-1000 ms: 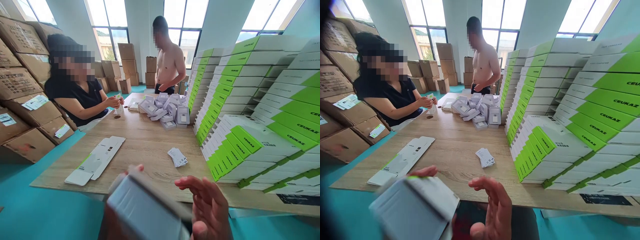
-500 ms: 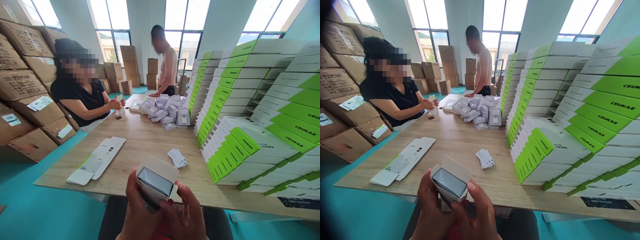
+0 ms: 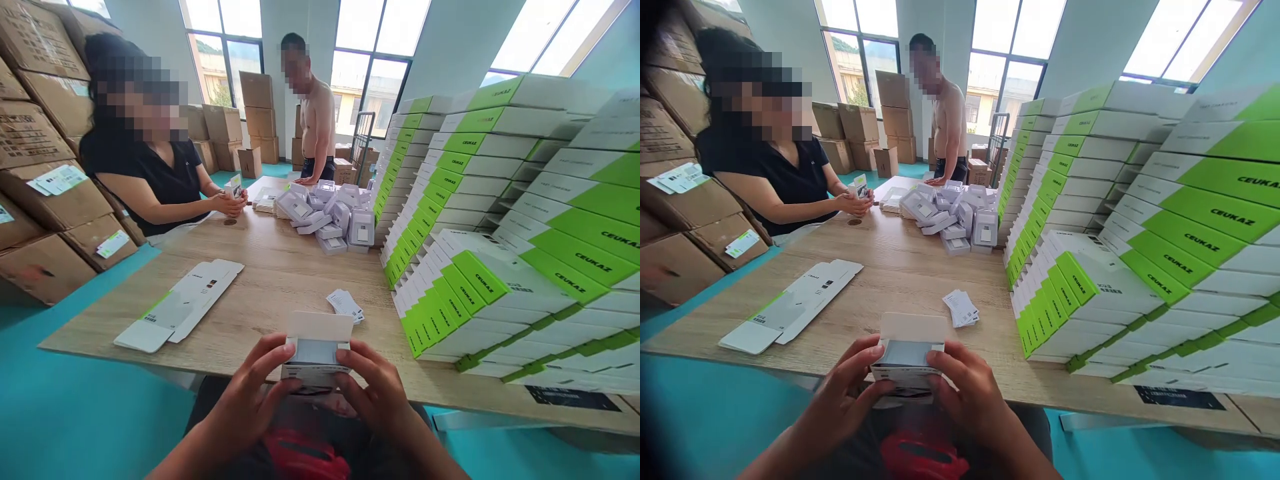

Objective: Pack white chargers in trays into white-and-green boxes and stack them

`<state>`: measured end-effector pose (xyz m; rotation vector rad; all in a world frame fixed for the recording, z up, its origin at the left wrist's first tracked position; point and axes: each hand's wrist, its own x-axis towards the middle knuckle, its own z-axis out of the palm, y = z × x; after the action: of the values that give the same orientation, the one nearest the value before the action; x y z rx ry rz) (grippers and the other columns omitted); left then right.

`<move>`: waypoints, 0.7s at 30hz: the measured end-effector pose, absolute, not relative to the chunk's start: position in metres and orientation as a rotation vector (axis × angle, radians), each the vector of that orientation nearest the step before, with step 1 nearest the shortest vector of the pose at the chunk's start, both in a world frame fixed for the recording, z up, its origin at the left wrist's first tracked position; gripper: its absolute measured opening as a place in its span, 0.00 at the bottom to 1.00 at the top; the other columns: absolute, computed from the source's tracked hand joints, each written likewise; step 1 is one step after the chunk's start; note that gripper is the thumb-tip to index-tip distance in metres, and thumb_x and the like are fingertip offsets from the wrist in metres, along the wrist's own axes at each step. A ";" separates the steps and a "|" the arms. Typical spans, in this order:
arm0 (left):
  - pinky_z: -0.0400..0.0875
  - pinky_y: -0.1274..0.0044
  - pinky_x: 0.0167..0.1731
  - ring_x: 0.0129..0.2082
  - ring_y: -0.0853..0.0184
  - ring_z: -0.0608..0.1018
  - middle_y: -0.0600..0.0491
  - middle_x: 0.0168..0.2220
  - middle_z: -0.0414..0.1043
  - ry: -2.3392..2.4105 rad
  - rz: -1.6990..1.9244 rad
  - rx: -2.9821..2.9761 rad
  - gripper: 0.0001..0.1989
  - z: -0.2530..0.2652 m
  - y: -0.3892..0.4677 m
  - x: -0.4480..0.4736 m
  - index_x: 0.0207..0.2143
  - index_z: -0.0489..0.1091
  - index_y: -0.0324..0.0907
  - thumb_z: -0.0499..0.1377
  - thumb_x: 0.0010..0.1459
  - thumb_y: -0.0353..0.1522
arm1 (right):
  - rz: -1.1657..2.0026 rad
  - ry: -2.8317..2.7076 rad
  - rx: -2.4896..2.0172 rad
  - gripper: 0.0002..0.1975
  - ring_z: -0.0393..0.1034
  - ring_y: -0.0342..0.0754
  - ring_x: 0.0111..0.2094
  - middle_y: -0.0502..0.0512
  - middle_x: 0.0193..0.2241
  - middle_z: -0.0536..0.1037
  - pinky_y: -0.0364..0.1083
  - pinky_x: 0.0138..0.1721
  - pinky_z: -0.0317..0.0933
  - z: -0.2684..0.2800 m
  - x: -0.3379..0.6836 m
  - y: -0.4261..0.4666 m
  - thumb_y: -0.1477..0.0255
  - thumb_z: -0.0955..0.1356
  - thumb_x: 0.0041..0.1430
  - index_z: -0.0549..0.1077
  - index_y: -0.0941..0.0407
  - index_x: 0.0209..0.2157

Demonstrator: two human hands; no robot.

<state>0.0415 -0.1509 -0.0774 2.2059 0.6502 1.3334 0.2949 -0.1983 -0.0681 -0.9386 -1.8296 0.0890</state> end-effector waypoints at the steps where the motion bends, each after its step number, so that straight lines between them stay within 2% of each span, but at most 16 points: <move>1: 0.80 0.73 0.49 0.55 0.61 0.77 0.44 0.57 0.68 0.616 1.324 2.255 0.20 -0.073 -0.146 0.040 0.63 0.61 0.51 0.56 0.72 0.28 | 0.078 -1.862 -0.930 0.16 0.82 0.49 0.43 0.59 0.47 0.82 0.43 0.41 0.78 -0.065 0.296 -0.197 0.74 0.67 0.68 0.72 0.50 0.56; 4: 0.80 0.75 0.47 0.53 0.61 0.79 0.44 0.54 0.71 0.588 1.249 2.410 0.17 -0.059 -0.136 0.035 0.61 0.64 0.48 0.56 0.72 0.28 | 0.008 -1.901 -0.929 0.14 0.80 0.49 0.43 0.61 0.48 0.80 0.45 0.42 0.78 -0.060 0.296 -0.195 0.75 0.68 0.67 0.74 0.52 0.53; 8: 0.80 0.76 0.46 0.48 0.63 0.81 0.41 0.57 0.70 0.595 1.198 2.512 0.13 -0.042 -0.133 0.032 0.54 0.71 0.42 0.53 0.71 0.24 | -0.030 -1.906 -0.898 0.15 0.74 0.55 0.55 0.64 0.57 0.73 0.53 0.52 0.75 -0.052 0.294 -0.194 0.80 0.69 0.64 0.73 0.53 0.51; 11: 0.78 0.74 0.51 0.52 0.62 0.80 0.43 0.53 0.74 0.528 1.353 2.467 0.13 -0.032 -0.133 0.036 0.47 0.71 0.42 0.54 0.67 0.19 | -0.022 -1.908 -0.811 0.21 0.74 0.52 0.55 0.59 0.50 0.79 0.54 0.54 0.73 -0.045 0.294 -0.193 0.83 0.69 0.63 0.68 0.52 0.55; 13: 0.76 0.71 0.55 0.56 0.61 0.78 0.46 0.49 0.77 0.453 1.400 2.454 0.15 -0.026 -0.136 0.037 0.48 0.69 0.43 0.55 0.65 0.17 | -0.043 -1.946 -0.822 0.20 0.74 0.51 0.54 0.57 0.46 0.81 0.53 0.53 0.74 -0.038 0.294 -0.194 0.83 0.69 0.64 0.69 0.52 0.54; 15: 0.76 0.69 0.55 0.57 0.59 0.78 0.45 0.50 0.77 0.468 1.320 2.448 0.15 -0.019 -0.141 0.038 0.50 0.70 0.44 0.57 0.65 0.20 | -0.023 -2.000 -0.897 0.12 0.74 0.54 0.56 0.59 0.48 0.81 0.54 0.53 0.74 -0.028 0.293 -0.197 0.76 0.71 0.65 0.73 0.52 0.49; 17: 0.78 0.69 0.52 0.55 0.57 0.79 0.44 0.53 0.76 0.615 1.201 2.407 0.09 -0.013 -0.148 0.038 0.45 0.73 0.45 0.58 0.66 0.25 | 0.095 -2.010 -0.988 0.04 0.75 0.55 0.55 0.60 0.51 0.81 0.52 0.51 0.74 -0.016 0.290 -0.199 0.69 0.71 0.66 0.74 0.52 0.41; 19: 0.79 0.71 0.49 0.52 0.58 0.81 0.47 0.55 0.77 0.822 1.133 2.295 0.04 -0.009 -0.154 0.042 0.37 0.74 0.46 0.60 0.67 0.30 | 0.223 -1.965 -1.089 0.05 0.79 0.52 0.50 0.58 0.49 0.82 0.49 0.48 0.75 -0.007 0.285 -0.200 0.66 0.71 0.67 0.75 0.52 0.37; 21: 0.81 0.73 0.45 0.49 0.60 0.83 0.51 0.53 0.80 1.001 1.133 2.155 0.04 -0.009 -0.157 0.047 0.37 0.75 0.48 0.61 0.67 0.34 | 0.274 -1.880 -1.177 0.03 0.82 0.50 0.44 0.56 0.45 0.85 0.45 0.44 0.75 -0.002 0.279 -0.199 0.67 0.71 0.67 0.76 0.51 0.39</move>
<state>0.0474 -0.1574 -0.0089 2.1554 1.0009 1.1328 0.2790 -0.1992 -0.0020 -1.1770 -1.8800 0.2742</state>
